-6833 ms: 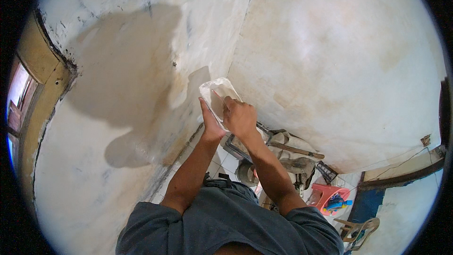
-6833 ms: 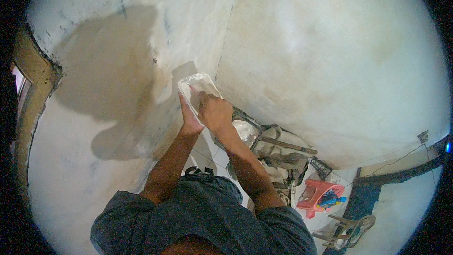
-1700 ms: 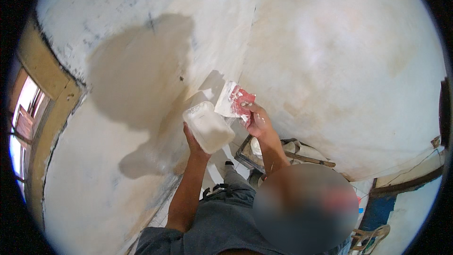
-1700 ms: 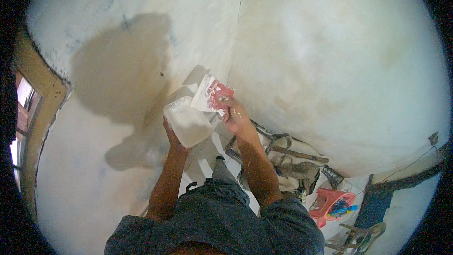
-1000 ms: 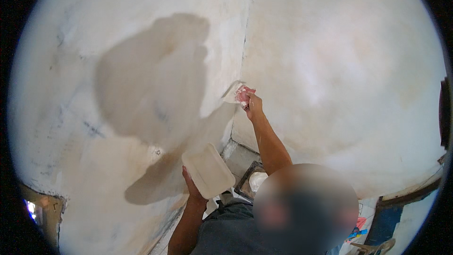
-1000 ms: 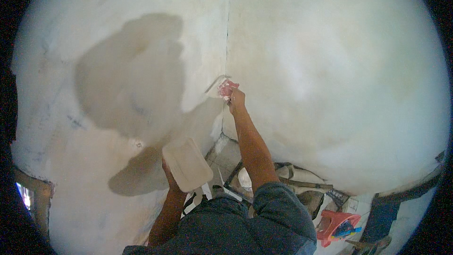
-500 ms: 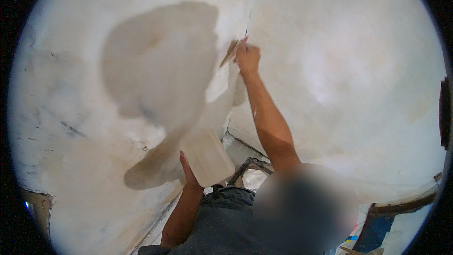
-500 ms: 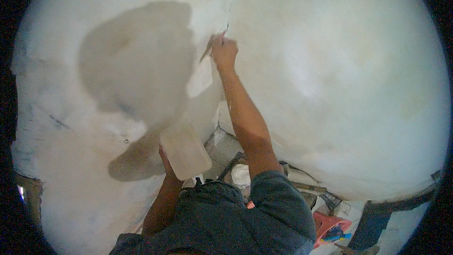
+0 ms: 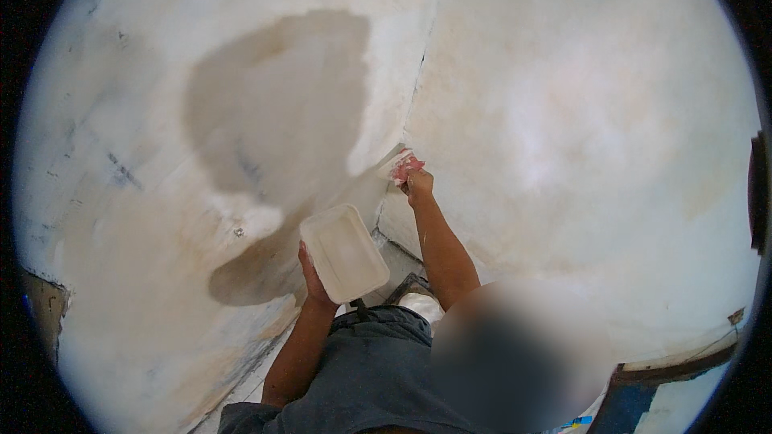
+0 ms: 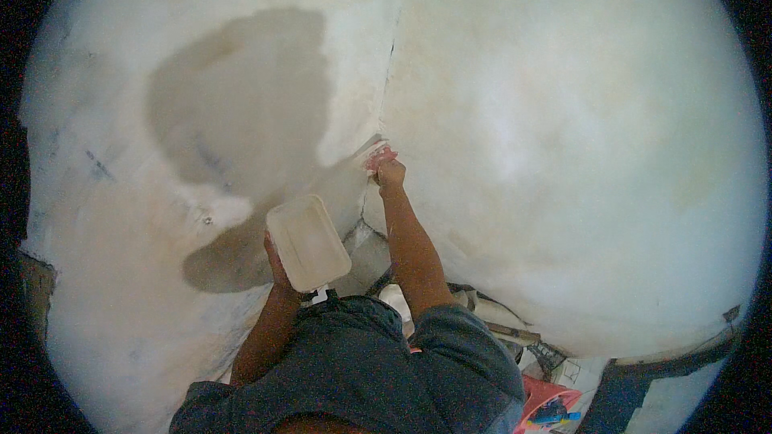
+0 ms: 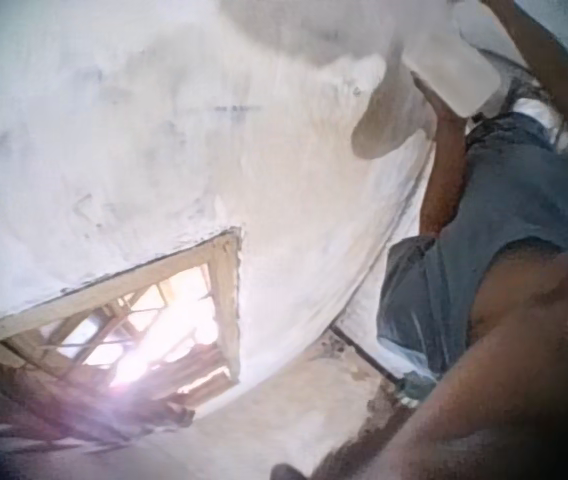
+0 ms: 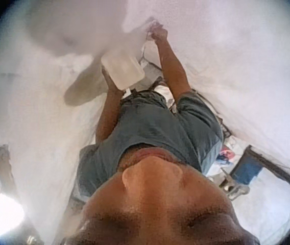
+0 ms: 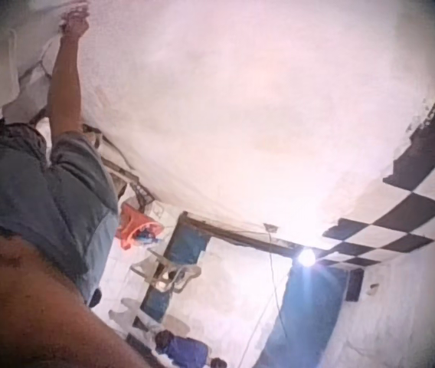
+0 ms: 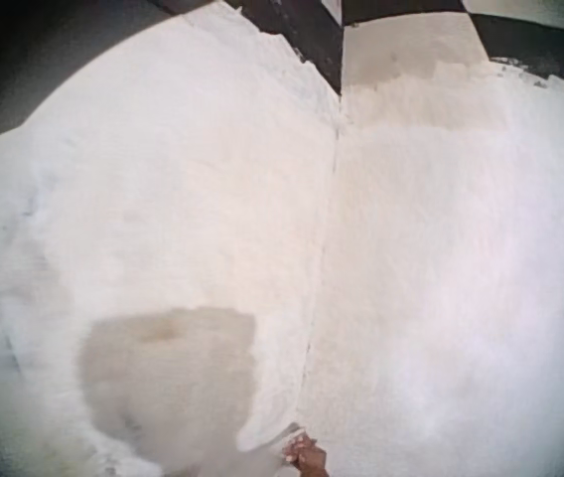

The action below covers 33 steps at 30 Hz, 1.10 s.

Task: The person is applying plaster to a wall using a putty knife and a plastic container. They spread the white plaster onto the wall surface, smooth it out, and then refill the knife with more plaster from the container.

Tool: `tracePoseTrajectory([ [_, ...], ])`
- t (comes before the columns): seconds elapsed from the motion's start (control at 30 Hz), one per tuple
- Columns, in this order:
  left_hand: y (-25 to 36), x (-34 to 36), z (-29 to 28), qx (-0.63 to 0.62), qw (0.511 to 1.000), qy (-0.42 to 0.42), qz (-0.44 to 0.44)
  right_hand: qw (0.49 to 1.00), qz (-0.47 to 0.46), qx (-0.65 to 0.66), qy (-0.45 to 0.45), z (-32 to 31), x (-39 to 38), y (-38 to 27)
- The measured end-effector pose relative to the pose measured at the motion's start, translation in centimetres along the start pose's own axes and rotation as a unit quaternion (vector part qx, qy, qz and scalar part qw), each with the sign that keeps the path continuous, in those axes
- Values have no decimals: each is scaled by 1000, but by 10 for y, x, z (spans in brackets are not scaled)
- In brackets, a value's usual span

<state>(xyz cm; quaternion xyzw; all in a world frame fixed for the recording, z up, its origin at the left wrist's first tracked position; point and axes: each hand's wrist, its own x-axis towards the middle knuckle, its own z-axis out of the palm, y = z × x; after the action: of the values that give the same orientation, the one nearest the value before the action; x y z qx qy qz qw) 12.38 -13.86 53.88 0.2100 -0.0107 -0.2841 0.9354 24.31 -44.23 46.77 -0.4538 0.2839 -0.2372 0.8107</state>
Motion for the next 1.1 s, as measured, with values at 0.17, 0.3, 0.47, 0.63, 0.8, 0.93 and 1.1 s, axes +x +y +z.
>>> tracePoseTrajectory([
  [0.17, -26, 15, 9, -19, 999, -26, -16, 944, -217, -248, 10, 7, 69, -86],
  [0.3, -6, 5, -4, -21, 1000, 7, 2, 962, -242, -126, -23, 98, -12, -184],
  [0.47, -15, 17, 8, -23, 999, -36, -31, 942, -333, -39, -32, 80, -81, -242],
  [0.63, -15, 20, 5, -16, 1000, 4, -4, 841, -416, -338, 73, 57, -81, -160],
  [0.8, -7, 20, 4, 9, 999, 29, 14, 728, -535, -397, 158, 89, -76, -159],
  [0.93, -13, 22, 6, -8, 999, -8, -33, 628, -547, -548, 78, 114, -63, -135],
  [1.1, -3, 22, -4, -14, 1000, 2, -9, 695, -550, -461, -44, 61, -111, -107],
])
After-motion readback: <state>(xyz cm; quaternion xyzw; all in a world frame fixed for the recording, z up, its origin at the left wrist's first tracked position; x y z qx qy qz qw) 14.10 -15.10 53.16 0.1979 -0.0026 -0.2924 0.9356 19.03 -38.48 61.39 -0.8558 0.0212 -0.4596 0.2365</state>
